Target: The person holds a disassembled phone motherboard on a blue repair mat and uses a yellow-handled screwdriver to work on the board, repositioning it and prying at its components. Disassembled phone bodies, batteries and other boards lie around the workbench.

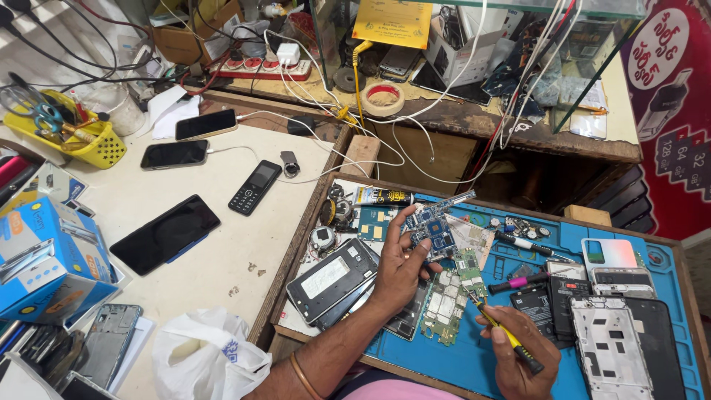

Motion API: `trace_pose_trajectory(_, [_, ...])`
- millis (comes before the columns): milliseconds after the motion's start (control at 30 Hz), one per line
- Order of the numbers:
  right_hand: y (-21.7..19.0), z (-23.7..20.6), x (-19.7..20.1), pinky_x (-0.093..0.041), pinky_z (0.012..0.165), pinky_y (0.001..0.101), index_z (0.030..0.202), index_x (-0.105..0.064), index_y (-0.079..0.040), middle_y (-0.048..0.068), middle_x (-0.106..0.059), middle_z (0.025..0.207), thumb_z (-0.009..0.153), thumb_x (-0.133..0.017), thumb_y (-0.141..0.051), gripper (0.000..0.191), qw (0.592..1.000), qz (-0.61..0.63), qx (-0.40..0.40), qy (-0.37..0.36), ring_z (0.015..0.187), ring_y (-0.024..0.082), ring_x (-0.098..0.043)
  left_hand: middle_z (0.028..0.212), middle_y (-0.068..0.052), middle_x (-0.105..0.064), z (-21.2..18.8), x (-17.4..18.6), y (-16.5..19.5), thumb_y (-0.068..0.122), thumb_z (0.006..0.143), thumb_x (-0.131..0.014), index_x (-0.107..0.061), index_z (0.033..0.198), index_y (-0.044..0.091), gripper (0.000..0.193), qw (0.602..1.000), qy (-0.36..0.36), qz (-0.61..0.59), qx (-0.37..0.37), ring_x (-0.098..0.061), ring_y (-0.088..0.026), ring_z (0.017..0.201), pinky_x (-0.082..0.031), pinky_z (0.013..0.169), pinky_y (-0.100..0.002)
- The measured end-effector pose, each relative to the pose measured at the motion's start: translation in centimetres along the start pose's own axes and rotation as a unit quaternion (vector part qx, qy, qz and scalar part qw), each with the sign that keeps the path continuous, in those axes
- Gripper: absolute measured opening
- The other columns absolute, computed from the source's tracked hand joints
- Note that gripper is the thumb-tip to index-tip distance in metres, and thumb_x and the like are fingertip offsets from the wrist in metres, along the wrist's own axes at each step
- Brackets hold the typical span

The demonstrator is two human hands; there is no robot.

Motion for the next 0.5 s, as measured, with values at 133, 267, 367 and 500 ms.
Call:
trace_pose_trajectory(133, [0.19,-0.26,-0.01,-0.063,0.071,0.0299,0.118,-0.071,0.004,0.021,-0.073,0.111,0.100,-0.059,-0.008,0.025,1.000,0.016,-0.021,0.002,0.093,0.024,-0.077,0.113,-0.010,-0.072,-0.14,0.13,-0.20,0.018,0.105,-0.057,-0.022,0.162,0.016,0.067,1.000,0.001,-0.002,0.010,-0.072,-0.009,0.074,-0.050,0.055,-0.016])
trace_pose_trajectory(267, [0.23,-0.19,-0.19,-0.063,0.072,0.0300,0.119,-0.071,0.004,0.021,-0.073,0.110,0.101,-0.059,-0.009,0.025,1.000,0.008,-0.011,0.001,0.094,0.024,-0.076,0.115,-0.009,-0.071,-0.05,0.23,-0.19,0.019,0.105,-0.056,-0.021,0.162,0.017,0.067,1.000,-0.003,-0.002,0.008,-0.072,-0.009,0.075,-0.049,0.055,-0.016])
trace_pose_trajectory(367, [0.24,-0.11,-0.15,-0.063,0.072,0.0300,0.119,-0.071,0.004,0.021,-0.073,0.111,0.101,-0.059,-0.009,0.025,1.000,0.013,-0.007,0.001,0.094,0.024,-0.076,0.113,-0.010,-0.071,-0.02,0.16,-0.16,0.018,0.106,-0.056,-0.022,0.162,0.017,0.066,1.000,-0.004,-0.006,0.007,-0.072,-0.009,0.075,-0.050,0.055,-0.016])
trace_pose_trajectory(500, [0.39,-0.31,0.11,-0.062,0.073,0.0298,0.119,-0.071,0.003,0.020,-0.073,0.111,0.100,-0.059,-0.010,0.026,1.000,0.010,-0.012,0.001,0.093,0.023,-0.076,0.112,-0.009,-0.071,-0.08,0.02,-0.16,0.019,0.105,-0.057,-0.023,0.162,0.017,0.067,1.000,0.000,-0.005,0.010,-0.071,-0.009,0.075,-0.049,0.055,-0.016])
Point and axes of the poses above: each hand's wrist, its own z-axis towards the middle knuckle, its own x-axis out of the back of the hand, y = z × x, the point moved 3 cm from there along z, towards the middle knuckle
